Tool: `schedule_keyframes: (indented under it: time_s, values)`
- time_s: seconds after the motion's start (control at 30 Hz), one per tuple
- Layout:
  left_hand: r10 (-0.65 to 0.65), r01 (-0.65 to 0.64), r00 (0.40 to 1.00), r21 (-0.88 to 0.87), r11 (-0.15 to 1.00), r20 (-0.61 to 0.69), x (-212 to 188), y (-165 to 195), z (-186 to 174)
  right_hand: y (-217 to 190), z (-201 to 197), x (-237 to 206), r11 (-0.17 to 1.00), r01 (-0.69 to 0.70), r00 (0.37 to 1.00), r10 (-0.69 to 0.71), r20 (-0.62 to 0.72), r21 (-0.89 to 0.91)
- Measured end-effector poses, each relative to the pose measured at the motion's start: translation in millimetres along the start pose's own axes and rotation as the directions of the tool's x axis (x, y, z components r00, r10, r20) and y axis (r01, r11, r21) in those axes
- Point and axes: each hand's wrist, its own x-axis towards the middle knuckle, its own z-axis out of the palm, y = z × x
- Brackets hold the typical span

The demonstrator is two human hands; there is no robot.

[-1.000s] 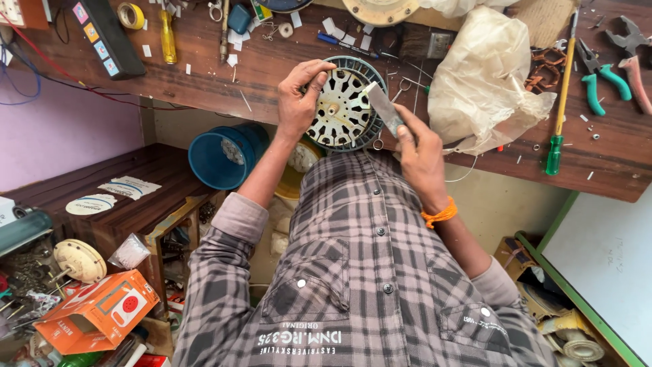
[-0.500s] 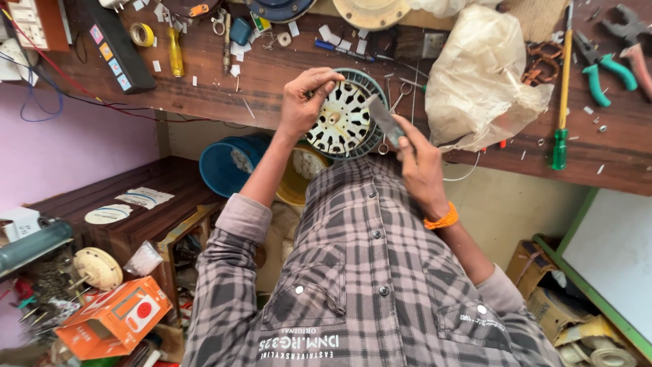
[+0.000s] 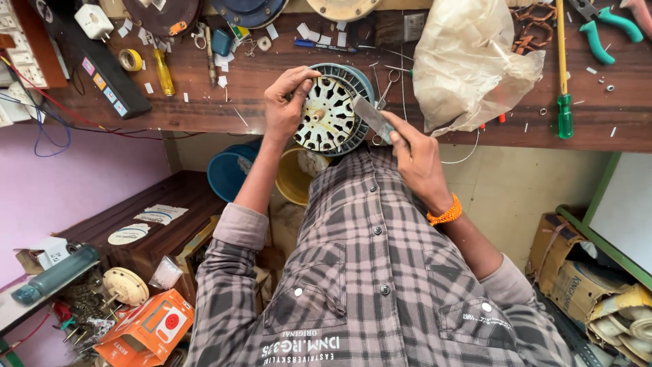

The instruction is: The person handles a ceiling fan stator at a cluttered workbench, then sits on the floor and opens a plastic bag to retrieve material from a bucket. They return to the bench and repeatedly scrape the fan part with a flat blade, then press a small component into the fan hub by hand.

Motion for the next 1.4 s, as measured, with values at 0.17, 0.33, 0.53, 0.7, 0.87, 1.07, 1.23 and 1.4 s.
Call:
schedule_keyframes:
  time_s: [0.17, 0.33, 0.53, 0.7, 0.87, 1.07, 1.23, 1.4]
  values:
    - [-0.006, 0.006, 1.000, -0.011, 1.000, 0.001, -0.5, -7.4, -2.0, -9.3, 2.4, 10.6, 1.000, 0.000, 1.000, 0.000, 0.004, -0.024]
    - [-0.018, 0.019, 0.999, -0.022, 1.000, 0.038, 1.2, -9.9, -3.3, -11.9, -18.8, 23.6, 0.982, 0.147, 0.985, -0.135, 0.108, -0.116]
    - [0.029, -0.038, 0.992, 0.076, 0.996, 0.125, 5.6, -5.5, -9.3, -2.7, -24.0, 35.5, 0.968, 0.202, 0.963, -0.168, 0.209, -0.150]
    - [0.025, -0.028, 0.987, 0.018, 0.999, 0.156, 9.7, -6.4, -10.8, 12.5, -2.2, 33.7, 0.973, 0.219, 0.966, -0.206, 0.158, -0.067]
    - [0.018, -0.018, 0.973, -0.001, 1.000, 0.229, 15.5, -8.5, -15.5, 33.8, 3.1, 30.6, 0.940, 0.340, 0.935, -0.338, 0.106, -0.003]
    - [0.077, -0.084, 0.940, 0.005, 0.996, 0.332, 31.2, -8.4, -18.9, 61.3, 11.8, 42.3, 0.983, 0.160, 0.971, -0.174, 0.166, 0.095]
    - [0.006, -0.018, 0.945, 0.034, 0.999, 0.328, 35.7, -4.5, -15.0, 51.3, 14.0, 25.1, 0.996, 0.060, 0.993, -0.066, 0.100, 0.063]
    - [0.106, -0.133, 0.957, 0.082, 0.988, 0.270, 31.6, -0.5, -9.1, 13.9, 10.0, 13.6, 0.955, 0.254, 0.967, -0.257, 0.005, -0.153]
